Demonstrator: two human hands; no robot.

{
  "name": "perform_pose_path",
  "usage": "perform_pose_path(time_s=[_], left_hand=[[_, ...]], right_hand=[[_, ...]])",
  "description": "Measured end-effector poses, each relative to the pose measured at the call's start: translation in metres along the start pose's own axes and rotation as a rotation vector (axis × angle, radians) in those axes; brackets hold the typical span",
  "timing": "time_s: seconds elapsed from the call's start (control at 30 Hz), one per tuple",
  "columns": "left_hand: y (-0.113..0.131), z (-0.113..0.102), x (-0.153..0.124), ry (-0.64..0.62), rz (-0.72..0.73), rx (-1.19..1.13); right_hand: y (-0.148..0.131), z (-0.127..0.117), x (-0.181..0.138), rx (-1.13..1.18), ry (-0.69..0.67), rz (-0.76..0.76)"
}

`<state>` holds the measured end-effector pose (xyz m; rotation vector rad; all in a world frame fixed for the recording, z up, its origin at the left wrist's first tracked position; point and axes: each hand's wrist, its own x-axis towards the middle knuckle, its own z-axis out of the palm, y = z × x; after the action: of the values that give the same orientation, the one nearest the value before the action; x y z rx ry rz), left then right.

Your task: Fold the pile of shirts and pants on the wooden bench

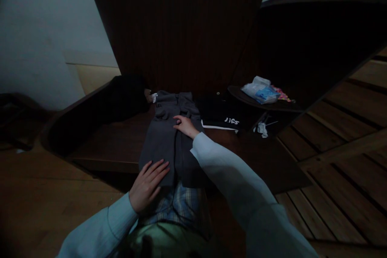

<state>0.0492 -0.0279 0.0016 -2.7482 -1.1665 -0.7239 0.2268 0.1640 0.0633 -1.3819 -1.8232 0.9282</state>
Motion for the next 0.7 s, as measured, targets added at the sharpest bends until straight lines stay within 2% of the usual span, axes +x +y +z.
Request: perform_pose_path(time_s=[0.13, 0.23, 0.33, 0.4, 0.57, 0.7], left_hand=[[0.008, -0.011, 0.01, -0.012, -0.009, -0.049], [0.014, -0.01, 0.021, -0.027, 0.015, -0.068], [0.016, -0.005, 0.033, -0.075, 0.048, -0.056], [0.015, -0.003, 0.041, -0.119, 0.057, -0.034], [0.011, -0.002, 0.059, -0.151, 0.073, -0.04], [0.006, 0.001, 0.062, -0.083, 0.101, -0.233]], right_hand=[[-0.002, -0.026, 0.01, -0.11, 0.104, 0.109], [-0.002, -0.034, 0.012, -0.365, 0.066, 0.161], [-0.002, -0.029, 0.008, -0.616, -0.024, 0.186], [-0.003, -0.022, 0.005, -0.717, -0.035, 0.197], [-0.008, -0.011, 0.004, -0.804, -0.043, 0.221], [-0.013, -0.02, 0.01, -0.808, -0.039, 0.245]])
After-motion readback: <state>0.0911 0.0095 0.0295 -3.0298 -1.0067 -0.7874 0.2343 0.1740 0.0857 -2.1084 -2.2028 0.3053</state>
